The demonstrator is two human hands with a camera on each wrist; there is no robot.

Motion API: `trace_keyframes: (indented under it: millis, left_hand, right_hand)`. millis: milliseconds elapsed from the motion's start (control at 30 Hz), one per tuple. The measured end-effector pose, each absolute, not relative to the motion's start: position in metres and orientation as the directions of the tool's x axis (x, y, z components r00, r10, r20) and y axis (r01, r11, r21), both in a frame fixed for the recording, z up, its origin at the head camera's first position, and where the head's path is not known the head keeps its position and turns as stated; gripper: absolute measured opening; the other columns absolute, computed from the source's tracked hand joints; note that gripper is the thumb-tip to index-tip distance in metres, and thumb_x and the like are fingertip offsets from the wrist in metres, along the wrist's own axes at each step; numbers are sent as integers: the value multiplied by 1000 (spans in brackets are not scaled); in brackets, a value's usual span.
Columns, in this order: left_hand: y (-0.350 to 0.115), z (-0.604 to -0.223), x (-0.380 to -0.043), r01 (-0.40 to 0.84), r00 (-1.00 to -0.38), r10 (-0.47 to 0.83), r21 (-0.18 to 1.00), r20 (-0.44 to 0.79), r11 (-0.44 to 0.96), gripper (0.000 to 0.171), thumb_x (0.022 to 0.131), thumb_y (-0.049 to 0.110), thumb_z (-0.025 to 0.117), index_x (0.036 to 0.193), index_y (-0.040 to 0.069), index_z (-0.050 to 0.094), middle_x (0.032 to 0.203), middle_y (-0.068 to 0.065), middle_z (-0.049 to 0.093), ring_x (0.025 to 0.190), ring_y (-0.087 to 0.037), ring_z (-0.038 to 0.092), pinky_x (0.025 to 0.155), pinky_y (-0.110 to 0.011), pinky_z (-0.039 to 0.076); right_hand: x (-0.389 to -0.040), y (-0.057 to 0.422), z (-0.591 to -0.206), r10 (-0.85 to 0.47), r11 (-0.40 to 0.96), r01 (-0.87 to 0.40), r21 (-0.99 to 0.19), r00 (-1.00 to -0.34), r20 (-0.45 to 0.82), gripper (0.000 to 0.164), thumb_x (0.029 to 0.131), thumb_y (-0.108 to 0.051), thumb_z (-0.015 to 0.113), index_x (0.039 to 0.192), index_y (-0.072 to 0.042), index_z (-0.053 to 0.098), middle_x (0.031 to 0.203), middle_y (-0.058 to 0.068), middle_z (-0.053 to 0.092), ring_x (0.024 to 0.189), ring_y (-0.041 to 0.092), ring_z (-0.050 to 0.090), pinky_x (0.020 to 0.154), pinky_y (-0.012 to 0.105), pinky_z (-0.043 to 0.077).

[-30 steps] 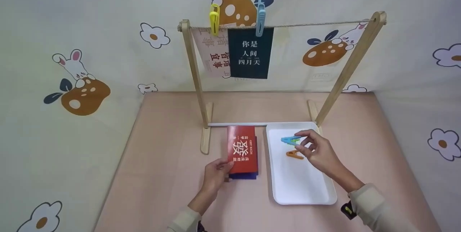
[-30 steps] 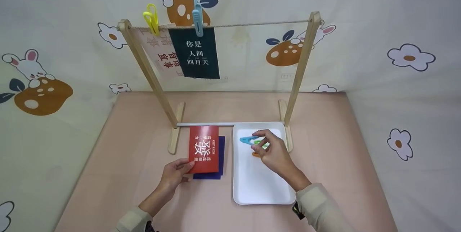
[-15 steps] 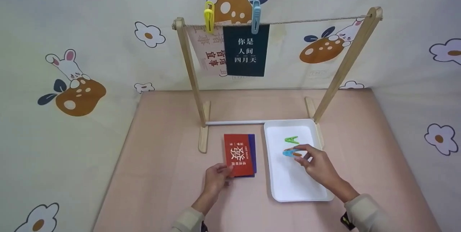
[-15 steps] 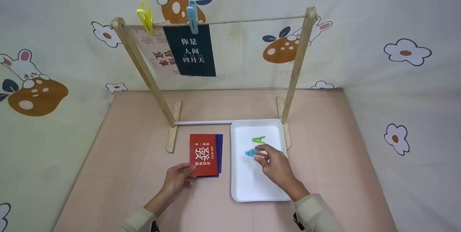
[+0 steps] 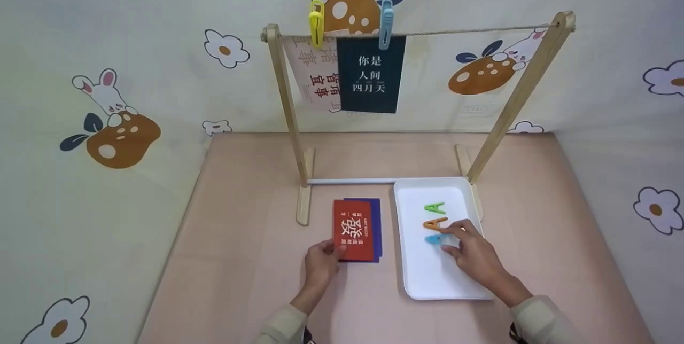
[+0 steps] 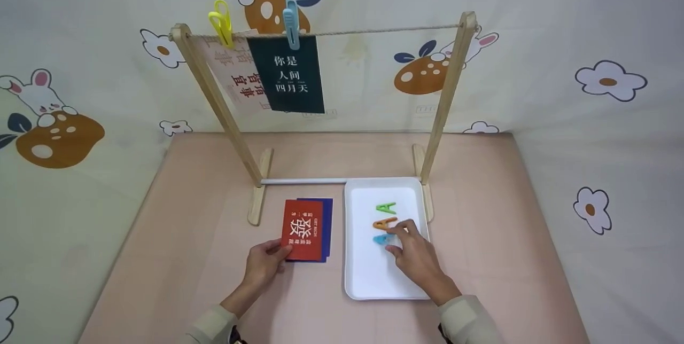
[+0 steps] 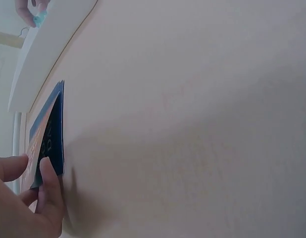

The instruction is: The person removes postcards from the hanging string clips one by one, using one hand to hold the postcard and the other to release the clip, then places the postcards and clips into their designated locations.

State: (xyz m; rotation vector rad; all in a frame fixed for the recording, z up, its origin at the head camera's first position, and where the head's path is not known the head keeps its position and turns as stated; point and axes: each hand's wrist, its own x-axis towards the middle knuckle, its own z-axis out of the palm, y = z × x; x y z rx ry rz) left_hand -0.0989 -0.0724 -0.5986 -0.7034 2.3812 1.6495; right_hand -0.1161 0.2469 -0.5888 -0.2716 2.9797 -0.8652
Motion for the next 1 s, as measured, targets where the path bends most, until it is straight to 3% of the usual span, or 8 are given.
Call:
trace_keyframes:
  millis: [300, 700, 1000]
  left_hand:
    - [-67, -599, -101, -471, -872, -313, 816, -376, 334, 32, 85, 17, 65, 109, -3, 62, 92, -10, 67, 76, -15, 61, 59, -25, 53]
    - [-66, -596, -101, -433, -892, -299, 827, -337, 358, 33, 84, 12, 64, 111, -7, 60, 97, -15, 67, 86, -21, 64, 70, -31, 55]
    - [-70, -597, -103, -448, -885, -302, 828, -355, 337, 36, 83, 11, 65, 112, -8, 59, 100, -18, 65, 87, -23, 63, 68, -29, 55]
  right_hand:
    - [-117, 254, -595, -227, 893, -213, -397, -974, 11, 38, 78, -13, 72, 114, -17, 63, 112, -1, 45, 64, 8, 46, 44, 16, 33]
    - [-118, 254, -604, -233, 912, -236, -336, -971, 48, 41, 76, -12, 74, 115, -15, 63, 108, 5, 49, 61, 9, 44, 42, 16, 31]
    - [-114, 254, -607, -243, 911, -284, -298, -956, 166, 41, 73, -10, 76, 112, -13, 65, 105, 5, 53, 57, 7, 45, 40, 16, 32]
